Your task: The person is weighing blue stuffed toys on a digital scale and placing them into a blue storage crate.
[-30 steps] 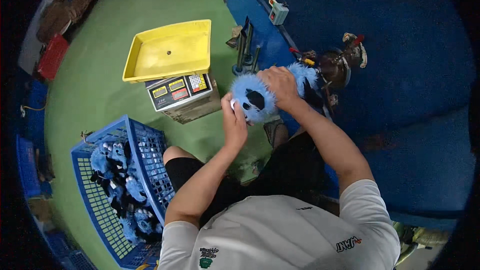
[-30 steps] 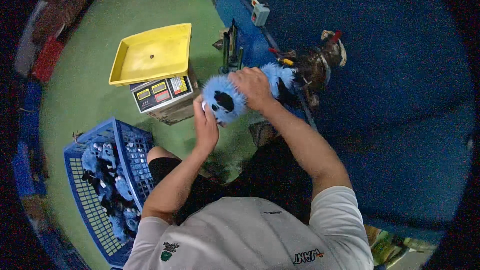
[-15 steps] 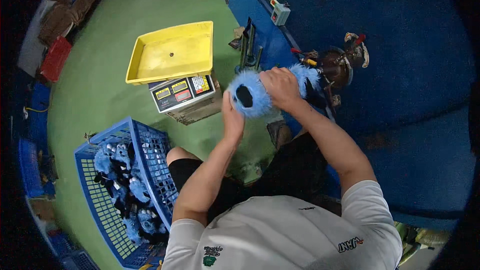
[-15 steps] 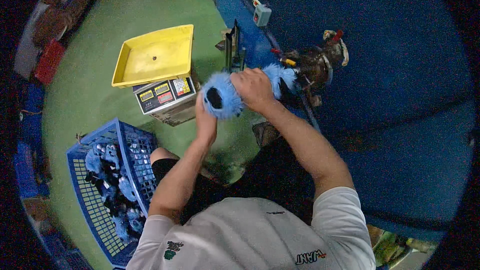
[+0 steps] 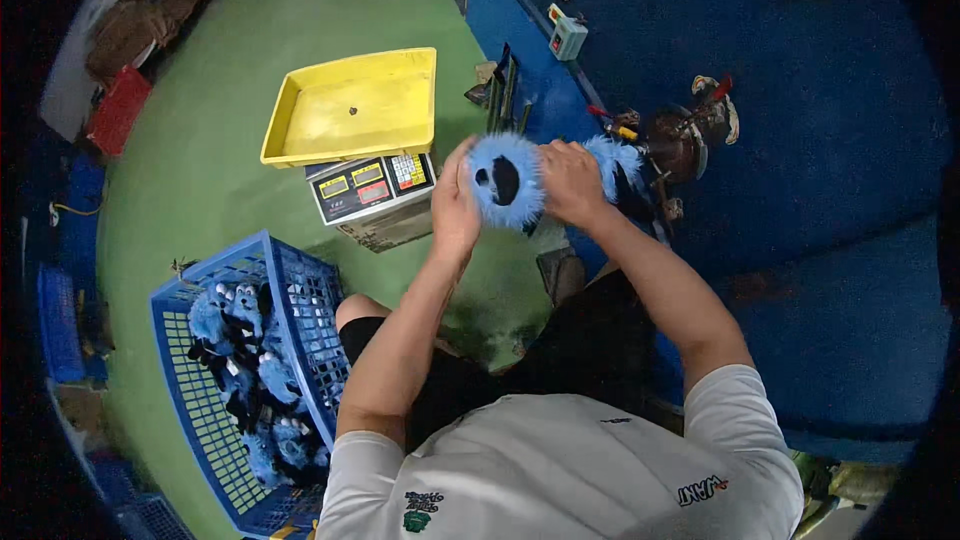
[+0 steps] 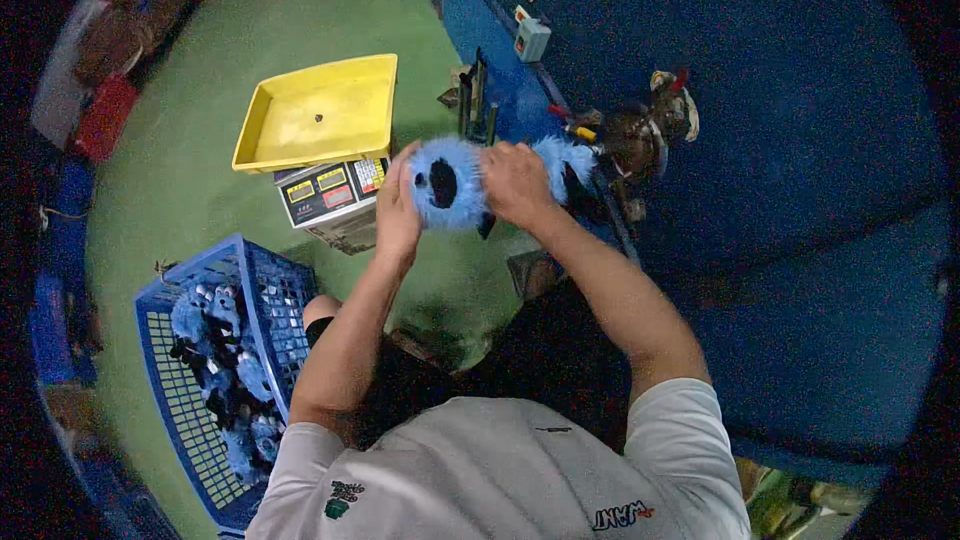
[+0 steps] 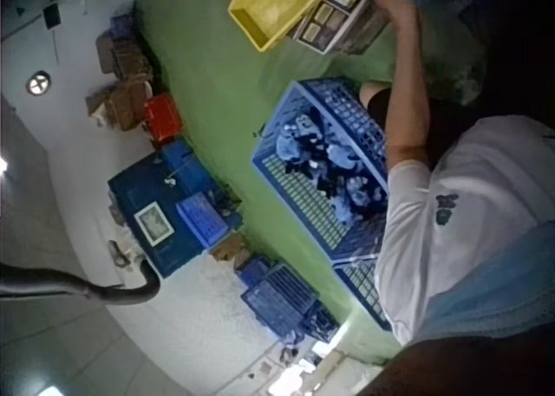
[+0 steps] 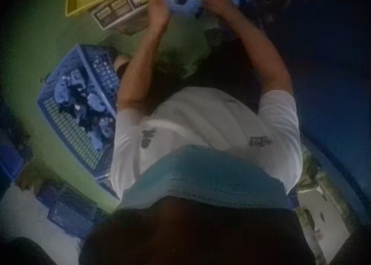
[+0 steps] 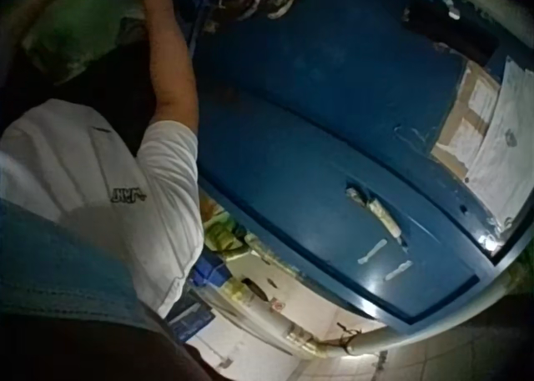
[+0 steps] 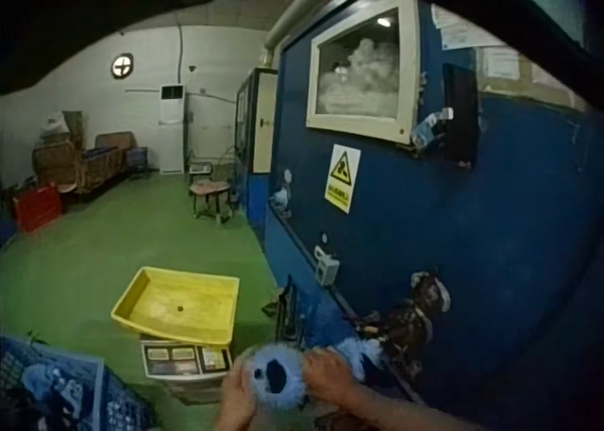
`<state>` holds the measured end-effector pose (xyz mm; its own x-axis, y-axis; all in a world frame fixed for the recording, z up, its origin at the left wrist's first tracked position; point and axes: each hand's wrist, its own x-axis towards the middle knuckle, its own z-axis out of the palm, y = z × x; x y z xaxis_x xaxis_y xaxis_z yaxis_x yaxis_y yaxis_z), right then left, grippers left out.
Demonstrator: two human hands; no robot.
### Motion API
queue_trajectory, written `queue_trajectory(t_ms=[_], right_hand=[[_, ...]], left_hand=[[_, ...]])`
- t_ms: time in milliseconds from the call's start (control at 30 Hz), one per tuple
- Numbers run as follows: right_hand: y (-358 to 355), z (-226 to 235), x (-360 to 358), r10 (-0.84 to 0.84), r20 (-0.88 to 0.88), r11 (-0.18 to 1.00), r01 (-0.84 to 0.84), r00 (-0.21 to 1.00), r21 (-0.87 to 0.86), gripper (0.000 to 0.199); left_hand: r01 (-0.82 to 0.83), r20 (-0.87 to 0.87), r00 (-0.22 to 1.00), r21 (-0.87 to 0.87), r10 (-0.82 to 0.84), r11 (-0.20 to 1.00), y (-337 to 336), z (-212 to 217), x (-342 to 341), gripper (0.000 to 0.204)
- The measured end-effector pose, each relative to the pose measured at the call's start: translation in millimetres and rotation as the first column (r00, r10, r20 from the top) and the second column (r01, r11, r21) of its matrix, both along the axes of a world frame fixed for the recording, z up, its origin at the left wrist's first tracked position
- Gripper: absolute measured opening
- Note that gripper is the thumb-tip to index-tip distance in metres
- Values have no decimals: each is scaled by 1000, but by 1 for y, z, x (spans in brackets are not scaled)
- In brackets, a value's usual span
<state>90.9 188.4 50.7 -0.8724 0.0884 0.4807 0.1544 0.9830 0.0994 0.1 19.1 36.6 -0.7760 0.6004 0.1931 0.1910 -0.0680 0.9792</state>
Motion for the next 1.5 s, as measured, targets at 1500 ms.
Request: queue_trajectory(t_ms=[1500], right_hand=[[40,7,3,-287,-62,941,269,956,-204,29]], left_hand=[[-120,-77,990,1,120,993,19,-31,22,53]])
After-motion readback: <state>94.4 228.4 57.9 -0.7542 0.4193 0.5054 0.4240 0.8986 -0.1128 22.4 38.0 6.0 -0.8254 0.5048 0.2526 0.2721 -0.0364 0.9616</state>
